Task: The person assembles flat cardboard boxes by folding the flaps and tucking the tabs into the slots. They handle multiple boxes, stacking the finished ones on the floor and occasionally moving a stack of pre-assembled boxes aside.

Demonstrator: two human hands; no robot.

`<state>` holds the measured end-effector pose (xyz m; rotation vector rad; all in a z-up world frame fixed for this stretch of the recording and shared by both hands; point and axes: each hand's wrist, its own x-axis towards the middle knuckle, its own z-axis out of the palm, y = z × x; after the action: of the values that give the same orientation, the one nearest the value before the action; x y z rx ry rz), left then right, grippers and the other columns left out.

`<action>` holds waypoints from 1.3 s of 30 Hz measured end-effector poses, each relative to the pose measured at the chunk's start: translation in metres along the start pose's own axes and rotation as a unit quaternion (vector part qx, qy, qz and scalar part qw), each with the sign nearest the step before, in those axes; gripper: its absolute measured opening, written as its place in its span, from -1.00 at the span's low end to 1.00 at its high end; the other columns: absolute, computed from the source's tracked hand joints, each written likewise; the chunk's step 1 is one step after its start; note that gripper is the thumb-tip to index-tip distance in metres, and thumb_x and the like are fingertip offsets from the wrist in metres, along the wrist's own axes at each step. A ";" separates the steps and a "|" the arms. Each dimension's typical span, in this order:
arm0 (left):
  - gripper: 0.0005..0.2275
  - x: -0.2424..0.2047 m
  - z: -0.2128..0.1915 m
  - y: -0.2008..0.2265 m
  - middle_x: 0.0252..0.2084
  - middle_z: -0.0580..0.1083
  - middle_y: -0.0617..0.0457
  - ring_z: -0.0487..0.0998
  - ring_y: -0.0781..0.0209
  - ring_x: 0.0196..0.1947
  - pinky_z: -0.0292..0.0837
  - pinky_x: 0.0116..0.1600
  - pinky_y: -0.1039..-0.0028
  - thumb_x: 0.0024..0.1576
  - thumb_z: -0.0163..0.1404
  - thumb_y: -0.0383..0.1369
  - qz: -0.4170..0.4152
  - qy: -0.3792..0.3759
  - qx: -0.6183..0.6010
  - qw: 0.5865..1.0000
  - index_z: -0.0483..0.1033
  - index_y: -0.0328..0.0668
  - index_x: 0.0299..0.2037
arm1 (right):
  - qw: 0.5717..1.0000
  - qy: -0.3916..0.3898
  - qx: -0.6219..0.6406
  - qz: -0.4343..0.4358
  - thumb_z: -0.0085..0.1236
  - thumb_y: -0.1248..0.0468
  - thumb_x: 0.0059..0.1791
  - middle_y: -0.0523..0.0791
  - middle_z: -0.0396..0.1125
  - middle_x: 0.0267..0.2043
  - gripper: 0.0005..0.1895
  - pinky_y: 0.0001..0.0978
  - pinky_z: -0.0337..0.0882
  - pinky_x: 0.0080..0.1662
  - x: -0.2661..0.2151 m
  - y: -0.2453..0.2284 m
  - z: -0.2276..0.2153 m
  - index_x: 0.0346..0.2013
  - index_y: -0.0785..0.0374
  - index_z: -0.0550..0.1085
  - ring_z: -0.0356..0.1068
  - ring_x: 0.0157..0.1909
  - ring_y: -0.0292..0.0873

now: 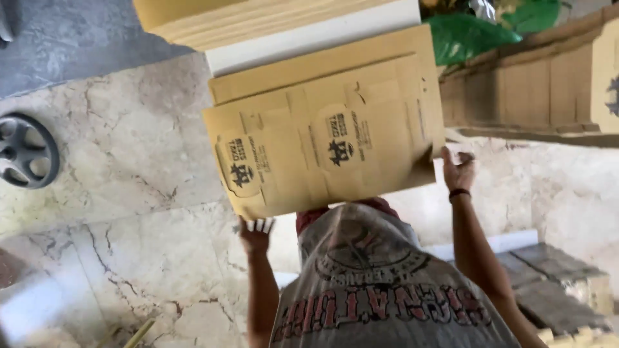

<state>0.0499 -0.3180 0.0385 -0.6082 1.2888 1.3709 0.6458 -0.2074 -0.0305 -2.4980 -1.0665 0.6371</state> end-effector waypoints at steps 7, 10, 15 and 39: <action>-0.52 -0.019 0.033 0.068 0.14 0.44 -0.20 0.46 -0.16 0.14 0.36 0.31 0.04 0.11 0.26 -0.27 0.058 -0.076 0.171 0.981 0.44 -0.23 0.21 | 0.858 -0.311 0.378 0.153 0.47 0.14 -0.05 0.12 0.35 -0.35 -0.56 -0.05 0.54 -0.29 -0.054 -0.030 -0.035 -0.14 0.40 0.46 0.43 -0.42 0.07; -0.63 -0.048 0.052 0.086 -0.10 0.54 -0.14 0.58 -0.04 -0.22 0.52 -0.12 0.25 0.05 0.26 -0.34 0.114 -0.101 0.252 0.956 0.57 -0.12 0.08 | 0.870 -0.348 0.336 0.094 0.37 0.22 -0.03 0.00 0.35 -0.60 -0.70 -0.39 0.50 -0.38 -0.048 -0.081 -0.096 -0.44 0.35 0.45 0.36 -0.60 -0.13; -0.60 0.018 0.013 0.058 -0.09 0.54 -0.10 0.64 -0.08 -0.24 0.66 -0.23 0.04 0.06 0.21 -0.46 0.168 -0.134 0.280 0.935 0.50 -0.02 0.13 | 0.896 -0.266 0.348 0.071 0.40 0.03 0.07 0.04 0.42 -0.51 -0.66 -0.30 0.59 -0.39 -0.022 -0.013 -0.056 -0.35 0.22 0.55 0.49 -0.50 -0.09; -0.34 -0.011 0.183 -0.058 0.38 0.29 -0.15 0.30 -0.35 0.30 0.18 0.33 -0.13 0.19 0.25 -0.23 0.458 0.054 0.726 0.511 0.18 0.13 0.47 | 0.866 -0.263 0.380 0.192 0.39 0.10 0.01 0.11 0.41 -0.33 -0.58 -0.03 0.63 -0.32 -0.018 -0.004 -0.031 -0.04 0.36 0.51 0.50 -0.38 0.03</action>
<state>0.1612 -0.1669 0.0786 1.3765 2.3999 0.3932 0.6489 -0.2222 0.0020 -1.8435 -0.3042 1.5663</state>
